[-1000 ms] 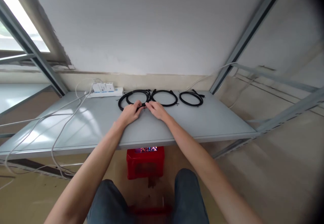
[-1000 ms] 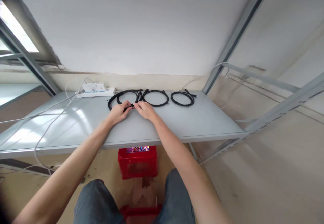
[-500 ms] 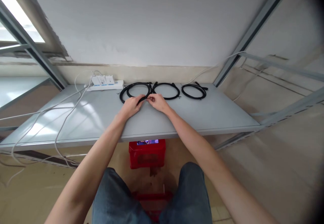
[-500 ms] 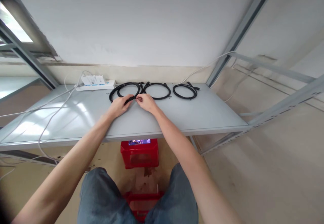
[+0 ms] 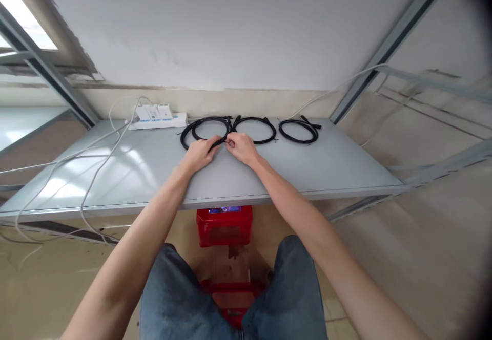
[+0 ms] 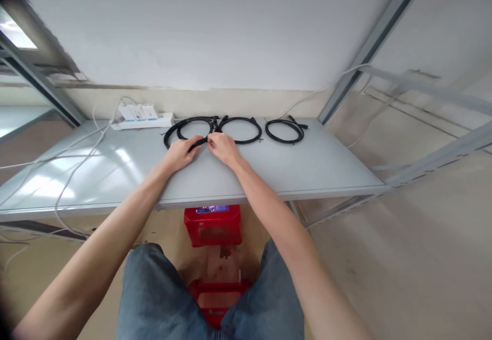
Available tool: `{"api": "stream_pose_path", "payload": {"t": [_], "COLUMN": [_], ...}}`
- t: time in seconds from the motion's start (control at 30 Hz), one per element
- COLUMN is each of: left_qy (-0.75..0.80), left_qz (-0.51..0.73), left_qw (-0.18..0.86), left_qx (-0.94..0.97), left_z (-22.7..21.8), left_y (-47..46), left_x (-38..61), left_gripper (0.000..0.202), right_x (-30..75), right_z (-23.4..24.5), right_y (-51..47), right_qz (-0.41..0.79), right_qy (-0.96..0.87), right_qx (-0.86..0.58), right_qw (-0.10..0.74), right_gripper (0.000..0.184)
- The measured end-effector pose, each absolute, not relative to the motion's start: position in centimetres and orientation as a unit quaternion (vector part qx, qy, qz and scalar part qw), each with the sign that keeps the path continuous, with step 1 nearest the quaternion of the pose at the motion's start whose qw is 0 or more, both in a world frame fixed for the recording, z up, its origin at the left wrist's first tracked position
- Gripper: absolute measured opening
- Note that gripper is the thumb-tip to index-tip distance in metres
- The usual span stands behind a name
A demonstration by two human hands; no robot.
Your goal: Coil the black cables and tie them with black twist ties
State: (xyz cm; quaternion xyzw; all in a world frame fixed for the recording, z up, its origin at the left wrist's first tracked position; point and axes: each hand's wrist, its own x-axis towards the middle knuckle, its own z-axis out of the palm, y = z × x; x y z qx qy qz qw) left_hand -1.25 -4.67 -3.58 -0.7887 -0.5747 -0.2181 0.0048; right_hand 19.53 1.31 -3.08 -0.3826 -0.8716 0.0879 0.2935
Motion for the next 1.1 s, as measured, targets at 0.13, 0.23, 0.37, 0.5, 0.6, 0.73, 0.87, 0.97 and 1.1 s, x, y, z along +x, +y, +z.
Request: {"api": "stream_pose_path", "payload": {"t": [0.13,0.23,0.37,0.5,0.6,0.73,0.87,0.97,1.1], "left_qy": [-0.575,-0.576,-0.58,-0.583,-0.584,-0.581,-0.57,-0.562,-0.566], "left_qz": [-0.207,-0.208,-0.218,-0.225,-0.227,-0.241,-0.251,-0.252,-0.255], "left_qw": [0.011,0.009,0.004,0.004,0.007,0.004,0.007,0.008,0.002], "left_qx": [-0.791,-0.791,-0.785,-0.78,-0.779,-0.777,-0.783,-0.788,-0.784], "left_z": [-3.5,-3.5,-3.3,-3.1,-3.1,-3.3,-3.5,-3.5,-3.7], "left_y": [-4.7,-4.8,-5.0,-5.1,-5.1,-5.1,-5.1,-5.0,-4.8], "left_x": [-1.3,-1.3,-1.2,-1.2,-1.2,-1.2,-1.3,-1.3,-1.3], "left_gripper": [0.052,0.051,0.05,0.05,0.05,0.049,0.048,0.048,0.045], "right_x": [19.6,19.7,19.7,19.7,19.7,19.4,19.2,19.1,18.5], "right_z": [-3.1,-3.3,-3.6,-3.7,-3.8,-3.9,-3.6,-3.3,-3.1], "right_y": [1.1,0.9,1.5,2.6,3.1,3.2,2.9,2.6,2.4], "right_qz": [0.073,0.105,0.215,0.399,0.475,0.504,0.503,0.518,0.537], "right_qy": [-0.882,-0.87,-0.836,-0.77,-0.716,-0.719,-0.727,-0.717,-0.69], "right_qx": [-0.373,-0.385,-0.375,-0.345,-0.356,-0.337,-0.322,-0.319,-0.34], "right_qw": [0.278,0.288,0.338,0.358,0.367,0.338,0.339,0.34,0.346], "right_gripper": [0.017,0.014,0.012,0.034,0.032,0.032,0.047,0.05,0.039]}}
